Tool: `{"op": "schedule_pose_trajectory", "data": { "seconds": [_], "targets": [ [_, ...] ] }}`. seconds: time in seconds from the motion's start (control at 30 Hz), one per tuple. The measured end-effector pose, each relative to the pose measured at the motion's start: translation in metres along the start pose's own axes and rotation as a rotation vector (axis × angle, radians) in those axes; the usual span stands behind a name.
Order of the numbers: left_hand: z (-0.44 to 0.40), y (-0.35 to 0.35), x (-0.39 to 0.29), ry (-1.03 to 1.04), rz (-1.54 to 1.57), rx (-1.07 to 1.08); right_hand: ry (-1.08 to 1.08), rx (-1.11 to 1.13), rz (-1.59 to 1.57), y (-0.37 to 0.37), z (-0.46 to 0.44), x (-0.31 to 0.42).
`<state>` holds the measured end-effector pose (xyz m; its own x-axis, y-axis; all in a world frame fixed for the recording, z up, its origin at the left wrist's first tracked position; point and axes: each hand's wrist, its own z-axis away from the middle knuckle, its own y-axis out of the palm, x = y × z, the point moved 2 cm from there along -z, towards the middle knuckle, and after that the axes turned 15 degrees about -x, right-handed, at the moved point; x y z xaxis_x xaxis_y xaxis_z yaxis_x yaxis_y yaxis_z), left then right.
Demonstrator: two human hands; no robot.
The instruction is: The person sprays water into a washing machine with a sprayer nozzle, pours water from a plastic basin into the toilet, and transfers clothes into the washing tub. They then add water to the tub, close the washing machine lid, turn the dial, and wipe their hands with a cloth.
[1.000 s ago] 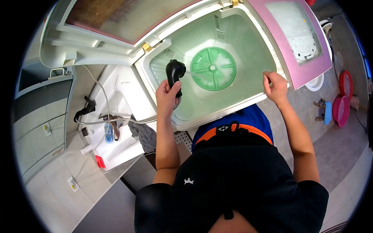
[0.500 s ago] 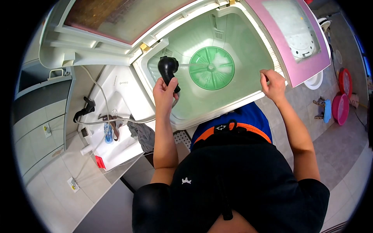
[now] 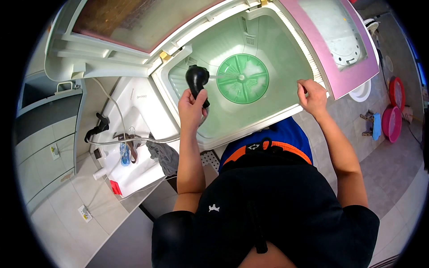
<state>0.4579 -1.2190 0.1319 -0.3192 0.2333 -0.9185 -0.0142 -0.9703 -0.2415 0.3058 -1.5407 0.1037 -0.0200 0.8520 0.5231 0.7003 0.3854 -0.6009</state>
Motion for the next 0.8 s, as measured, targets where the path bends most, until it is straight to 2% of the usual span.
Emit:
{"op": "schedule_pose_trajectory", "data": {
  "seconds": [0.43,0.53,0.8],
  "targets": [
    [-0.003,0.009,0.004,-0.059,0.012,0.202,0.009,-0.013,0.010,0.001,0.001,-0.002],
    [-0.005,0.011,0.012,-0.095,0.178,0.237,0.004,-0.019,0.007,0.001,0.002,-0.003],
    [-0.007,0.013,0.016,-0.045,0.240,0.044,0.000,-0.018,0.013,0.001,0.002,-0.002]
  ]
}}
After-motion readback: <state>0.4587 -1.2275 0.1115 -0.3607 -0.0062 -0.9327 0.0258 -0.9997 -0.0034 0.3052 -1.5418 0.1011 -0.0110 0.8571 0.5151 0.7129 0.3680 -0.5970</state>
